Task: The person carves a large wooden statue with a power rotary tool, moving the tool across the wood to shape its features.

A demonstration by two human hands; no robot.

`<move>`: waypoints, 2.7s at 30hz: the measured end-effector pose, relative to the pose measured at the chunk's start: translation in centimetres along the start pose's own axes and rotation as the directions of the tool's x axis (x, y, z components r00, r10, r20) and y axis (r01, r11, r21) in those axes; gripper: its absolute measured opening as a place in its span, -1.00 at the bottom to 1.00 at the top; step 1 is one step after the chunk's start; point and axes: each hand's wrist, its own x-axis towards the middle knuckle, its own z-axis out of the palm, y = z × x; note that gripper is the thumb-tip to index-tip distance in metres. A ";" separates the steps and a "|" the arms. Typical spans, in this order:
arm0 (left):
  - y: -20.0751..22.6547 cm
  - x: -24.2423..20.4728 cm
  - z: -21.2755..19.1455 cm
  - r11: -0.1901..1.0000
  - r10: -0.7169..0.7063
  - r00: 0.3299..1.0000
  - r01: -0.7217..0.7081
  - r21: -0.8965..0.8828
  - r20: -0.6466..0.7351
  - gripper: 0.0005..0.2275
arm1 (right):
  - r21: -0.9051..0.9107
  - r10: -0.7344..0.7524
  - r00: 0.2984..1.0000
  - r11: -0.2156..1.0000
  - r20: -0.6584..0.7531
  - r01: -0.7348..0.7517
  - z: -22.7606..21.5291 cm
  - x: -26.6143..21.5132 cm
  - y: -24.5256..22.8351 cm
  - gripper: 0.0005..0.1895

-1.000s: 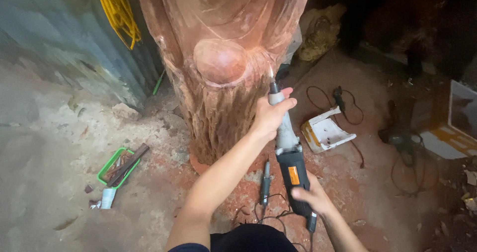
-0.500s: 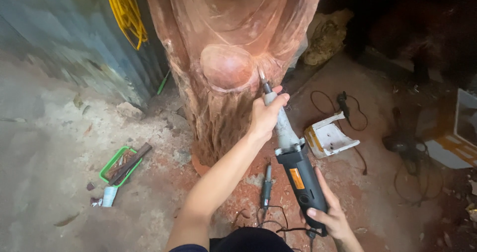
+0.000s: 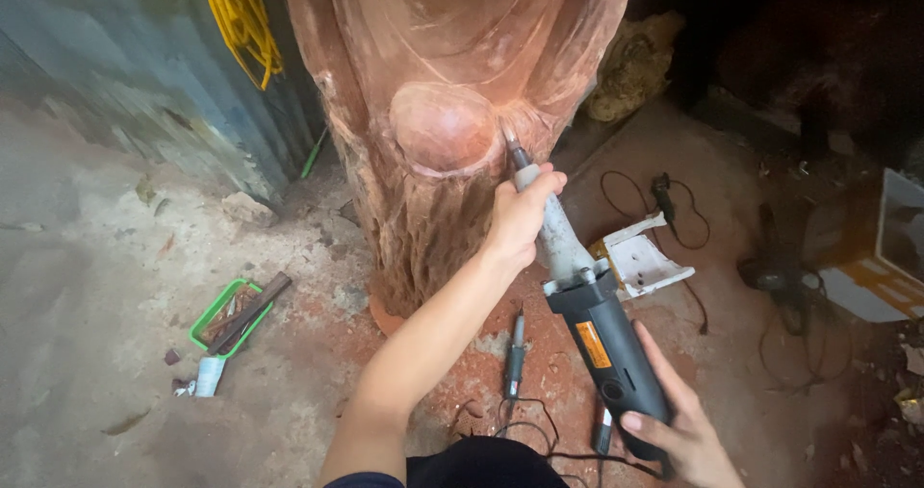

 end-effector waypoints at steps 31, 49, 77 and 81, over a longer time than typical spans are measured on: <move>0.4 -0.2 -0.2 0.998 -0.022 0.997 0.027 -0.063 0.069 -0.73 | -0.006 0.210 0.963 0.977 -0.170 -0.214 0.7 -2.2 -2.2 0.20; -0.8 1.0 -1.5 0.996 0.044 0.991 -0.053 0.070 0.125 -0.44 | 0.072 -0.078 0.997 0.994 -0.006 0.078 1.4 -1.1 3.7 0.12; -1.2 0.6 -1.6 0.971 0.041 0.988 -0.074 0.228 0.148 -0.45 | -0.222 -0.294 0.947 0.940 -0.133 0.261 1.1 3.5 17.7 0.14; -2.3 1.7 -0.2 0.969 0.092 0.982 -0.127 0.214 0.166 -0.67 | -0.258 -0.333 0.936 0.920 -0.115 0.295 -2.0 4.5 18.0 0.15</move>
